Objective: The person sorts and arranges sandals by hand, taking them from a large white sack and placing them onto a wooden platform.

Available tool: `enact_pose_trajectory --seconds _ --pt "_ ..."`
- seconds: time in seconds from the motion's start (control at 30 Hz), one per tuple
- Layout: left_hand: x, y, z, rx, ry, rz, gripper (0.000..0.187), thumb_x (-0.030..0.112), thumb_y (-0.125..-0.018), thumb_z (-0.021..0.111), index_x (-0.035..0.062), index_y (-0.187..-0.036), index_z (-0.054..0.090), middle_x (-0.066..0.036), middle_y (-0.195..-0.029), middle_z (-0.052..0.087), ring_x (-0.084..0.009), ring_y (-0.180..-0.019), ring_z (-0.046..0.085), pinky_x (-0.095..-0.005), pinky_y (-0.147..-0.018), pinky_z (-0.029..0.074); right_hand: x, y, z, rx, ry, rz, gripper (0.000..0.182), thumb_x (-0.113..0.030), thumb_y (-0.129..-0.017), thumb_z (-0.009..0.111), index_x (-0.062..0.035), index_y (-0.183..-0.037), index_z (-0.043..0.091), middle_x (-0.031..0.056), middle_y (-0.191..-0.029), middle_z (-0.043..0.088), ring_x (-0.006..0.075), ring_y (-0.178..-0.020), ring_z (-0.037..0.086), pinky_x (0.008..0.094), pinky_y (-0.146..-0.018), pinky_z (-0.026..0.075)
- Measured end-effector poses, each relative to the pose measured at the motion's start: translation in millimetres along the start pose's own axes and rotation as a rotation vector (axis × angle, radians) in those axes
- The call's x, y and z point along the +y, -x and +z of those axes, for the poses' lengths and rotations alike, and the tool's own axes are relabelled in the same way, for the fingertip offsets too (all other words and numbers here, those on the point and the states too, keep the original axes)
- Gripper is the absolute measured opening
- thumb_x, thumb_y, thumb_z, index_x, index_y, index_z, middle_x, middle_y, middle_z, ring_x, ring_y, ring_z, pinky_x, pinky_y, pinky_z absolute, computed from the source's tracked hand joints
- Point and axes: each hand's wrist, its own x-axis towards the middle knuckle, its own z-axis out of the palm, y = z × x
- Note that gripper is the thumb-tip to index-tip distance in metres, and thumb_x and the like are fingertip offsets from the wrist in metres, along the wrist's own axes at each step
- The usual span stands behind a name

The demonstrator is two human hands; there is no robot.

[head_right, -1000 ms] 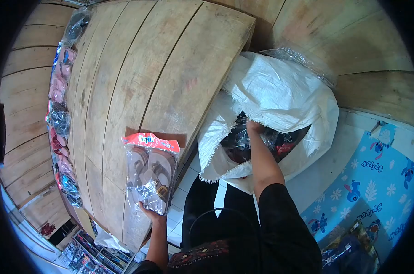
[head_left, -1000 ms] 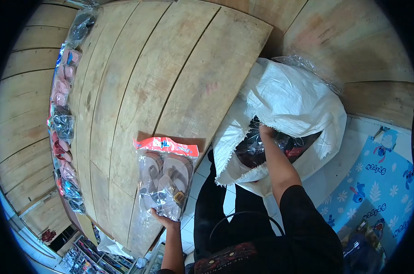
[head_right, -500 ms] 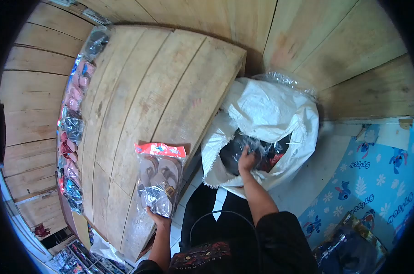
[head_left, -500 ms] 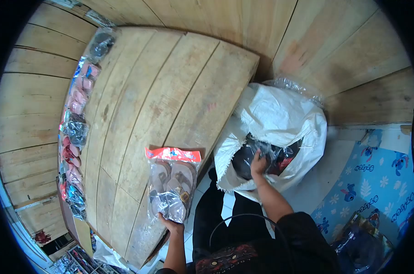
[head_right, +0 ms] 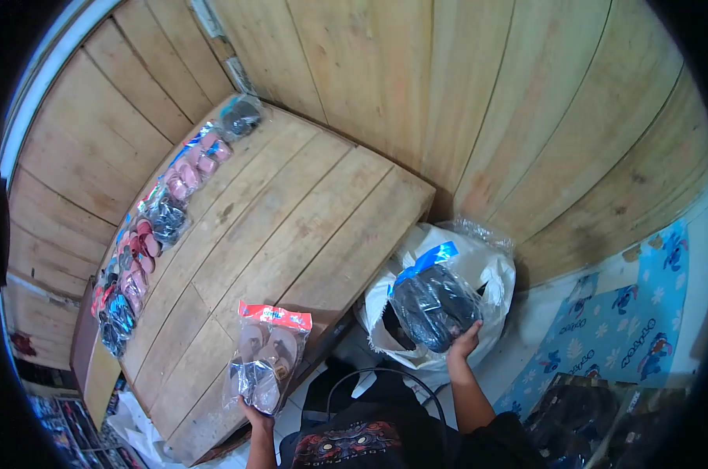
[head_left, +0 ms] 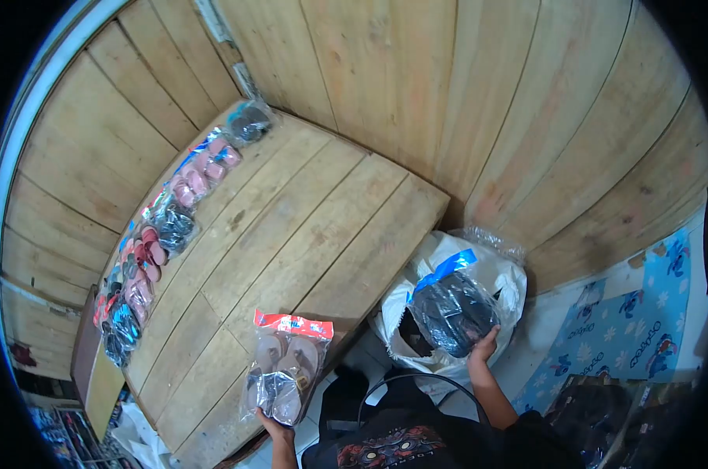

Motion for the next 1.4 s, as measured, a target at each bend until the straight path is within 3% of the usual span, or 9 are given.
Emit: enact_pose_trajectory --seconds 0.3,0.53,0.63,0.8,0.9,0.97,1.07,1.37,1.4 --pt "40 -23 -67 0.012 0.177 0.043 0.070 0.061 -0.087 0.034 0.0075 -0.132 0.044 -0.010 -0.130 0.050 -0.0299 -0.115 0.050 -0.0422 -0.099 0.038 7 114 62 -0.494 0.224 0.400 0.055 -0.066 -0.084 0.046 -0.0122 -0.081 0.059 -0.0009 -0.056 0.048 0.0119 -0.042 0.046 0.0252 -0.038 0.035" --pt "98 -23 -169 0.134 0.181 0.170 0.071 0.059 -0.088 0.035 0.0067 -0.135 0.040 -0.011 -0.135 0.046 -0.0297 -0.121 0.046 -0.0416 -0.101 0.036 181 244 111 -0.840 0.456 0.608 0.049 -0.058 -0.090 0.043 -0.0104 -0.087 0.056 0.0053 -0.061 0.053 0.0164 -0.049 0.052 0.0290 -0.044 0.044" --pt "109 -33 -222 0.181 0.250 0.151 0.071 0.059 -0.087 0.035 0.0077 -0.136 0.038 -0.011 -0.136 0.044 -0.0298 -0.122 0.045 -0.0417 -0.102 0.035 229 273 111 -0.758 0.254 0.653 0.044 -0.044 -0.093 0.047 -0.0061 -0.114 0.043 0.0133 -0.081 0.056 0.0237 -0.063 0.059 0.0361 -0.056 0.053" --pt "115 -47 -274 0.255 0.261 0.155 0.072 0.061 -0.086 0.036 0.0085 -0.136 0.039 -0.010 -0.136 0.044 -0.0293 -0.123 0.044 -0.0415 -0.102 0.035 198 314 80 -0.823 0.396 0.414 0.048 -0.046 -0.091 0.050 -0.0073 -0.118 0.041 0.0108 -0.081 0.056 0.0216 -0.071 0.058 0.0369 -0.060 0.051" --pt "126 -46 -278 0.256 0.220 0.123 0.073 0.061 -0.087 0.036 0.0079 -0.136 0.039 -0.010 -0.136 0.044 -0.0294 -0.123 0.043 -0.0414 -0.103 0.035 209 303 64 -0.547 0.657 0.145 0.042 -0.044 -0.090 0.054 -0.0057 -0.107 0.051 0.0119 -0.080 0.062 0.0246 -0.068 0.061 0.0382 -0.065 0.049" --pt "133 -46 -276 0.240 0.180 0.069 0.073 0.061 -0.087 0.035 0.0076 -0.136 0.039 -0.011 -0.136 0.044 -0.0296 -0.123 0.043 -0.0413 -0.103 0.034 223 287 46 -0.583 0.714 -0.400 0.040 -0.036 -0.086 0.060 0.0035 -0.080 0.058 0.0121 -0.078 0.062 0.0246 -0.069 0.060 0.0363 -0.071 0.047" --pt "138 -51 -272 0.252 0.115 0.026 0.073 0.062 -0.087 0.035 0.0072 -0.135 0.039 -0.011 -0.136 0.044 -0.0300 -0.123 0.043 -0.0410 -0.103 0.034 246 262 45 -0.596 0.605 -0.514 0.032 -0.023 -0.080 0.061 0.0063 -0.067 0.056 0.0132 -0.079 0.063 0.0223 -0.073 0.059 0.0356 -0.074 0.045" --pt "140 -69 -284 0.216 0.071 -0.012 0.072 0.062 -0.086 0.035 0.0077 -0.133 0.042 -0.011 -0.134 0.046 -0.0300 -0.118 0.045 -0.0405 -0.101 0.035 263 284 72 -0.315 0.661 -0.332 0.020 -0.016 -0.078 0.059 0.0036 -0.081 0.058 0.0126 -0.089 0.057 0.0192 -0.058 0.053 0.0341 -0.059 0.047" --pt "139 -71 -289 0.212 0.067 -0.027 0.072 0.062 -0.086 0.035 0.0078 -0.132 0.043 -0.011 -0.133 0.046 -0.0298 -0.117 0.046 -0.0403 -0.101 0.035 264 289 76 -0.344 0.449 -0.050 0.019 -0.016 -0.080 0.058 0.0016 -0.087 0.058 0.0127 -0.089 0.057 0.0210 -0.060 0.055 0.0359 -0.060 0.049"
